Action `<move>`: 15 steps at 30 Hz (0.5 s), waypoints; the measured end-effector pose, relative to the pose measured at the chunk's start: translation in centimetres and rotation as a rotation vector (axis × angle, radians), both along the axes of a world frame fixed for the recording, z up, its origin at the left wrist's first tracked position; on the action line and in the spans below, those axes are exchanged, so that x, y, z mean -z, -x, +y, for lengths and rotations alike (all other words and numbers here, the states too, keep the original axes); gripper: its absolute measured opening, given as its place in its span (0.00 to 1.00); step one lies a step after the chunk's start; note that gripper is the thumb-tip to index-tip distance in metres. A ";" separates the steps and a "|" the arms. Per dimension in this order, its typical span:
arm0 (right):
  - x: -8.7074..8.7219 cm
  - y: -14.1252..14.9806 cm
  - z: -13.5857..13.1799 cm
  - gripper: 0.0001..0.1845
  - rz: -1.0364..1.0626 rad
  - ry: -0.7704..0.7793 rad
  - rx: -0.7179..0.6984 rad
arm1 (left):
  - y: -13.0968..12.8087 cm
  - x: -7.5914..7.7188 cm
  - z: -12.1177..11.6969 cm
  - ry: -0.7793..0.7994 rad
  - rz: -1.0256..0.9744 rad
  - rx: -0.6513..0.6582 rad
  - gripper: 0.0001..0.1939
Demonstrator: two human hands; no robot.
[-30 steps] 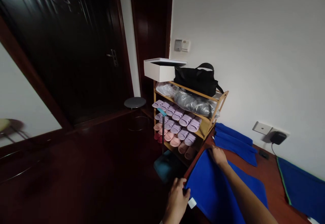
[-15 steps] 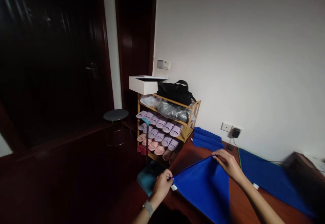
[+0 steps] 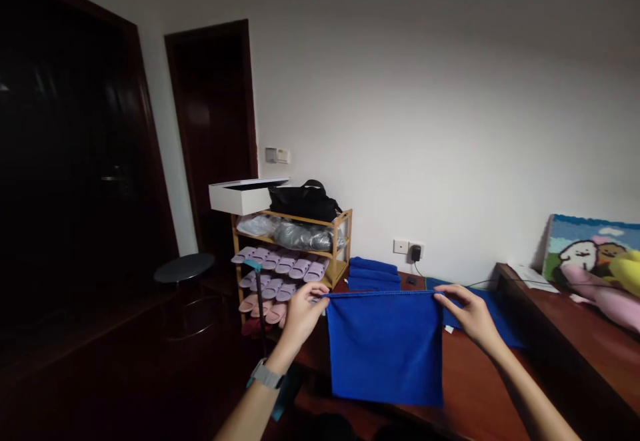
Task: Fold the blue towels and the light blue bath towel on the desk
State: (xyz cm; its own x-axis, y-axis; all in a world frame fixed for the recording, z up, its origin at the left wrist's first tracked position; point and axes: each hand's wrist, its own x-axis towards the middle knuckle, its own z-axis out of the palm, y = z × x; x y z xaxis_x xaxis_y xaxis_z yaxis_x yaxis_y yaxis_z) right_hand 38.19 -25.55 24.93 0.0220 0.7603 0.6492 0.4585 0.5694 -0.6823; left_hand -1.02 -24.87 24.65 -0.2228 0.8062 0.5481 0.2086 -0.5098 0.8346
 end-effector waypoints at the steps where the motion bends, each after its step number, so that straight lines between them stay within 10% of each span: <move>1: -0.3 -0.3 -0.5 0.20 0.025 0.013 0.004 | -0.4 -0.9 0.0 -0.015 0.000 -0.004 0.07; 15: -1.6 -3.1 -5.5 0.24 0.073 0.076 0.030 | -3.5 -4.8 -1.6 0.105 0.056 0.129 0.08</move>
